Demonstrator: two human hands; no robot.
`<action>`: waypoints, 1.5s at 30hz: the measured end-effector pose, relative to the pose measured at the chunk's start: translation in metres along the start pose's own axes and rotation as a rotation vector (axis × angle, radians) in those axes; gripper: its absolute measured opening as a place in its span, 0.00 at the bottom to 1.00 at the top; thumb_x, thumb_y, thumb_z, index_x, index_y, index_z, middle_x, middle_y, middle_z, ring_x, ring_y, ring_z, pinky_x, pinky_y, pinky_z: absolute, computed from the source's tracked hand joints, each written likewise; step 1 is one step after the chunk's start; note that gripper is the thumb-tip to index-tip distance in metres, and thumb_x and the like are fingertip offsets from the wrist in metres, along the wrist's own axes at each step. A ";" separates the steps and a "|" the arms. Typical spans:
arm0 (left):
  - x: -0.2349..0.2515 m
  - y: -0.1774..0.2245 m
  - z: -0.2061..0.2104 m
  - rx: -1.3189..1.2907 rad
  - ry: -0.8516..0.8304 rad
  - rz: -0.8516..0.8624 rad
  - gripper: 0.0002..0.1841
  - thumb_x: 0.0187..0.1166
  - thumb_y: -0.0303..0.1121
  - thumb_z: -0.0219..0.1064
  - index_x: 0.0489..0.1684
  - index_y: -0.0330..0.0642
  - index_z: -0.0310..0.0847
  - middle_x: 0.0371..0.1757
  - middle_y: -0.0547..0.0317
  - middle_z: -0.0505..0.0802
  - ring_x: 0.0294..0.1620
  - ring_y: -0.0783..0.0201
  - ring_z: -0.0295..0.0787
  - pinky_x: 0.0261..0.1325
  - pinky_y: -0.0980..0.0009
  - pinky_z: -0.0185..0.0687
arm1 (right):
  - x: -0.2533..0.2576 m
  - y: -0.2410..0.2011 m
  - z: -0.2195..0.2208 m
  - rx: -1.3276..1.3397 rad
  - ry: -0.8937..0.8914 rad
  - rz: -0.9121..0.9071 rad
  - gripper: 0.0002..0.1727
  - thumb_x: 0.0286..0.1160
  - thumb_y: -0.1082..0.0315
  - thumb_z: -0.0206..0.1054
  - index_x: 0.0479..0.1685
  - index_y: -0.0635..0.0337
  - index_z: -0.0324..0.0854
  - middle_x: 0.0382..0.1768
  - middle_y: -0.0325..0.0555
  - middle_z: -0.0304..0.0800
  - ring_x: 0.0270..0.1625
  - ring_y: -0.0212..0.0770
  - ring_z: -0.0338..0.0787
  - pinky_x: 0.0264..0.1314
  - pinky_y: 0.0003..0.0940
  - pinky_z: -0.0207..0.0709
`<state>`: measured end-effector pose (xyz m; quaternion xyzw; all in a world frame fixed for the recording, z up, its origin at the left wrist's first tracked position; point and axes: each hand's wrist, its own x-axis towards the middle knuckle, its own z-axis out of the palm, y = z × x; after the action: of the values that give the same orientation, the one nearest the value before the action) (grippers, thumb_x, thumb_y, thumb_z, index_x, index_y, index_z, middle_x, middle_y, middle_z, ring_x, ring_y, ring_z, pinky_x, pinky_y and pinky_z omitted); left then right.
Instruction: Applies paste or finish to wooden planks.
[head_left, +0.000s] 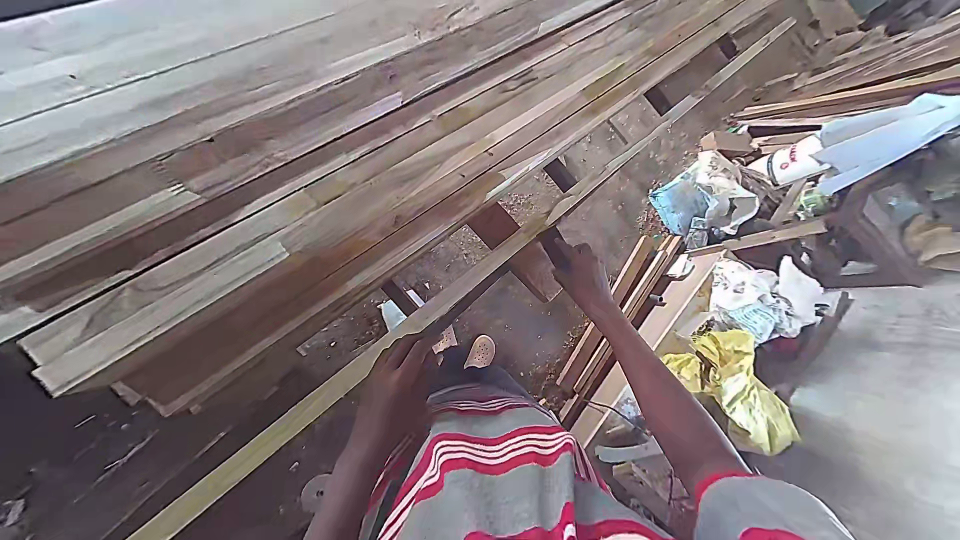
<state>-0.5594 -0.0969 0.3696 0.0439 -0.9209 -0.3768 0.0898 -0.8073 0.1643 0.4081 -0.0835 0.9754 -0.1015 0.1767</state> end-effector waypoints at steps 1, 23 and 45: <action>0.002 -0.001 0.000 -0.032 -0.010 -0.019 0.15 0.82 0.35 0.62 0.60 0.42 0.88 0.55 0.48 0.93 0.52 0.50 0.93 0.55 0.51 0.89 | -0.006 -0.008 -0.007 -0.006 -0.036 0.020 0.36 0.74 0.60 0.76 0.85 0.44 0.73 0.67 0.66 0.81 0.60 0.65 0.88 0.61 0.63 0.82; 0.109 -0.010 0.057 0.172 -0.251 -0.253 0.28 0.75 0.48 0.75 0.63 0.32 0.84 0.60 0.34 0.89 0.63 0.32 0.87 0.60 0.37 0.83 | -0.010 -0.111 -0.027 -0.034 -0.215 0.236 0.19 0.81 0.52 0.70 0.48 0.63 0.85 0.38 0.60 0.89 0.43 0.61 0.92 0.42 0.62 0.84; 0.131 -0.005 0.039 0.179 -0.550 -0.520 0.34 0.78 0.56 0.71 0.76 0.41 0.78 0.62 0.36 0.90 0.61 0.37 0.89 0.65 0.34 0.80 | 0.032 0.076 -0.027 0.819 -0.236 0.044 0.22 0.84 0.68 0.68 0.75 0.58 0.72 0.55 0.52 0.91 0.40 0.43 0.95 0.45 0.42 0.91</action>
<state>-0.6957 -0.0933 0.3561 0.1810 -0.8979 -0.3027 -0.2634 -0.8565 0.2355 0.4047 0.0036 0.8292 -0.4666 0.3077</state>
